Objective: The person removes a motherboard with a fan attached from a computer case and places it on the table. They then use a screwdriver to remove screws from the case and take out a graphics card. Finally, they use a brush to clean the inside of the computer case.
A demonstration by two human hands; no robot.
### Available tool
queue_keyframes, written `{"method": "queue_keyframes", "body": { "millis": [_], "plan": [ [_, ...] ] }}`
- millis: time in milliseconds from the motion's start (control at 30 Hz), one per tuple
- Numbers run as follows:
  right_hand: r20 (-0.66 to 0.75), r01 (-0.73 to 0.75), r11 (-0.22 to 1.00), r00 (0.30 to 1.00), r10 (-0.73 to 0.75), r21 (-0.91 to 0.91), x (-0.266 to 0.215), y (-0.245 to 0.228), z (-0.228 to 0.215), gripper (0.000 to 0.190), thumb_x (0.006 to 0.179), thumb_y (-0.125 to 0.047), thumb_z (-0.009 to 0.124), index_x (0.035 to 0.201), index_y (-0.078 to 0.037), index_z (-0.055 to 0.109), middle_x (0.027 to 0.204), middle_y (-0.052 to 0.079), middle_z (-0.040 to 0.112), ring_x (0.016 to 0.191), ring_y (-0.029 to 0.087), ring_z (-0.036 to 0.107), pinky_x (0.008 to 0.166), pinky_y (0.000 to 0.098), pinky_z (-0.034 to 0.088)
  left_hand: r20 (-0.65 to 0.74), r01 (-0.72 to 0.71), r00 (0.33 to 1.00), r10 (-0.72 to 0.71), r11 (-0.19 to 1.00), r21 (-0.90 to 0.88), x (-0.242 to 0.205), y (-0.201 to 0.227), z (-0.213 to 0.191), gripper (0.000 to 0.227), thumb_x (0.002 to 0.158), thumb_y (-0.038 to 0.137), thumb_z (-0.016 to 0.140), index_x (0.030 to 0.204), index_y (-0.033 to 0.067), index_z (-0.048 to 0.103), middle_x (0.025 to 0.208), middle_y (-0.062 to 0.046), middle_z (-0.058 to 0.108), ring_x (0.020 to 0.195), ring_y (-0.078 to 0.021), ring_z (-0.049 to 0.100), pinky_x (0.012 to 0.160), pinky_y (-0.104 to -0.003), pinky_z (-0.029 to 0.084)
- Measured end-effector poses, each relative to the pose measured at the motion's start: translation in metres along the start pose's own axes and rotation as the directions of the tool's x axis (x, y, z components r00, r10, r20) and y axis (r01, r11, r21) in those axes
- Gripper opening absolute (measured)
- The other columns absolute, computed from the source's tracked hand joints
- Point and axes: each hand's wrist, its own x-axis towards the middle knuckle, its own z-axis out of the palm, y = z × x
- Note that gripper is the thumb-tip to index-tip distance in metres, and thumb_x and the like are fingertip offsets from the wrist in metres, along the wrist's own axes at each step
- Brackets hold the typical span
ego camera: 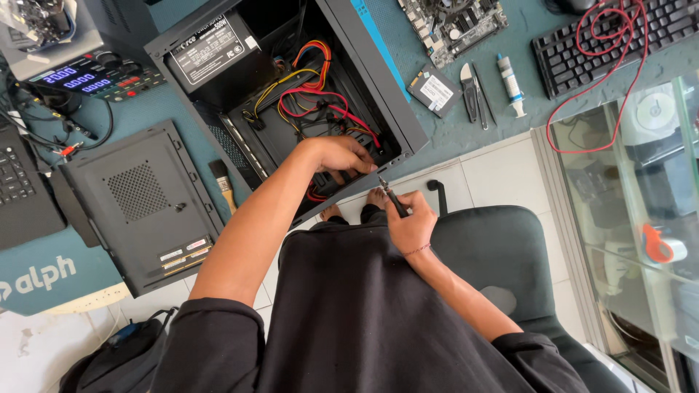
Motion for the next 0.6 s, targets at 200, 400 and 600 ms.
{"method": "queue_keyframes", "body": {
  "millis": [200,400,600],
  "plan": [
    [0.363,-0.289,0.954,0.9,0.241,0.082,0.013,-0.012,-0.013,0.039,0.094,-0.025,0.051,0.06,-0.015,0.066,0.043,-0.001,0.056,0.043,0.014,0.058,0.052,0.0272,0.05,0.034,0.011,0.999,-0.011,1.0,0.013,0.007,-0.001,-0.002,0.054,0.076,0.033,0.077,0.118,0.0028,0.061,0.108,-0.016,0.058,0.101,-0.037,0.06,0.076,-0.06,0.052],
    [0.274,-0.2,0.98,0.943,0.187,0.019,0.007,0.002,-0.009,0.012,0.087,-0.02,0.07,0.077,-0.014,0.072,0.057,0.004,0.065,0.06,0.017,0.066,0.056,0.0298,0.051,0.009,0.008,1.0,-0.008,0.999,0.033,0.001,0.005,-0.001,0.05,0.076,0.031,0.077,0.115,0.0025,0.062,0.103,-0.014,0.059,0.096,-0.0332,0.062,0.072,-0.056,0.055],
    [0.352,-0.339,0.94,0.885,0.305,0.04,0.01,-0.009,-0.011,0.014,0.083,-0.026,0.075,0.082,-0.013,0.068,0.051,0.005,0.059,0.05,0.016,0.059,0.049,0.0295,0.048,0.008,0.004,1.0,-0.004,0.999,0.034,0.001,0.005,0.0,0.05,0.076,0.031,0.076,0.115,0.003,0.063,0.099,-0.013,0.06,0.093,-0.0296,0.061,0.072,-0.055,0.056]
  ]
}}
